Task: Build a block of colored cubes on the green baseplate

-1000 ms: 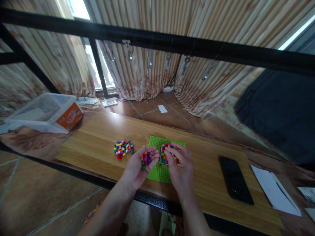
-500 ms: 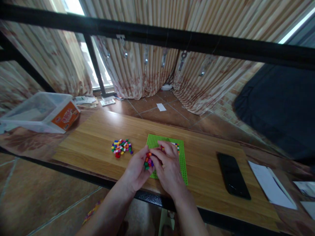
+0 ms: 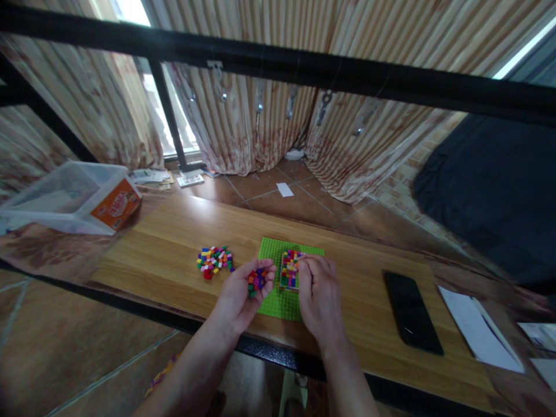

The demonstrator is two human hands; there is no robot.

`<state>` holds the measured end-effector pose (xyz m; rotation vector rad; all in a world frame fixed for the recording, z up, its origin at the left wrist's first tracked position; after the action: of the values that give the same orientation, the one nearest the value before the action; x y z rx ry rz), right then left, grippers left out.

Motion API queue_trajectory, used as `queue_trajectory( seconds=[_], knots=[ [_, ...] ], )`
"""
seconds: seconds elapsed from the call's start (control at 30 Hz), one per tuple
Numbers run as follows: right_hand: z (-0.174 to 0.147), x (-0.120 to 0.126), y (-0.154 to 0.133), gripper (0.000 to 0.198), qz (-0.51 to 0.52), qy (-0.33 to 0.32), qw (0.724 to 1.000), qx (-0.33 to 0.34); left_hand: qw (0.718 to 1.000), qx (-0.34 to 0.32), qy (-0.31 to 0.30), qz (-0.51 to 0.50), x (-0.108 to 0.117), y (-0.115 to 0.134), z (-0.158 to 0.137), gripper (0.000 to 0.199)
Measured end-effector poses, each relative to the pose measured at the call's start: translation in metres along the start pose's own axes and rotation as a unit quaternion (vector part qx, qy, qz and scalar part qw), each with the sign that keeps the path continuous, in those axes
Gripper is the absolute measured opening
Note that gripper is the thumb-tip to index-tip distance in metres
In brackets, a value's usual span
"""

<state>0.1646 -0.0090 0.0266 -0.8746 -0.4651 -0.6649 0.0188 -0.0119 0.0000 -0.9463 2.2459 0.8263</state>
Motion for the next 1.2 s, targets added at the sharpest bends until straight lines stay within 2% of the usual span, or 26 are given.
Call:
queue_trajectory(
  seconds=[0.13, 0.23, 0.37, 0.47, 0.7, 0.87, 0.97, 1.07, 1.2],
  knots=[
    [-0.002, 0.000, -0.001, 0.031, 0.016, 0.012, 1.000, -0.018, 0.998, 0.010, -0.028, 0.060, -0.001, -0.006, 0.000, 0.015],
    [-0.003, -0.006, -0.010, 0.029, 0.062, 0.008, 0.998, -0.016, 0.993, 0.024, -0.064, 0.100, -0.004, -0.013, -0.002, 0.021],
    [-0.003, -0.014, -0.019, 0.025, 0.089, -0.005, 0.996, 0.011, 0.990, 0.021, -0.102, 0.090, -0.008, -0.015, -0.003, 0.030],
    [-0.004, -0.014, -0.017, 0.024, 0.093, -0.007, 0.996, 0.008, 0.989, 0.011, -0.115, 0.092, -0.009, -0.015, -0.002, 0.034],
    [-0.006, -0.013, -0.012, 0.017, 0.157, -0.009, 0.987, -0.016, 0.988, -0.005, -0.112, 0.105, -0.008, -0.015, -0.001, 0.038],
    [-0.005, -0.009, -0.002, 0.015, 0.164, 0.020, 0.986, -0.029, 0.988, -0.012, -0.100, 0.115, -0.007, -0.014, -0.001, 0.038],
    [-0.005, -0.004, 0.013, 0.015, 0.111, 0.029, 0.992, -0.043, 0.992, -0.029, -0.076, 0.097, -0.003, -0.009, 0.000, 0.033],
    [-0.008, -0.004, 0.028, 0.016, 0.036, 0.005, 0.999, -0.041, 0.995, -0.042, -0.055, 0.072, 0.000, -0.003, 0.001, 0.027],
    [-0.012, -0.011, 0.038, 0.016, 0.007, -0.006, 0.999, -0.037, 0.996, -0.046, -0.049, 0.056, 0.001, 0.000, 0.001, 0.022]
  ],
)
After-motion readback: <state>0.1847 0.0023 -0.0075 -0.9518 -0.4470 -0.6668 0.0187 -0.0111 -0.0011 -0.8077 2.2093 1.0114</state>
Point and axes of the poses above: each hand's wrist, its own z-axis towards the middle knuckle, its own x-axis out of the back of the hand, y = z × x, the point moved 4 cm from there along z, towards the middle knuckle, and after that the axes turned 10 degrees about x, right-handed, at the moved point
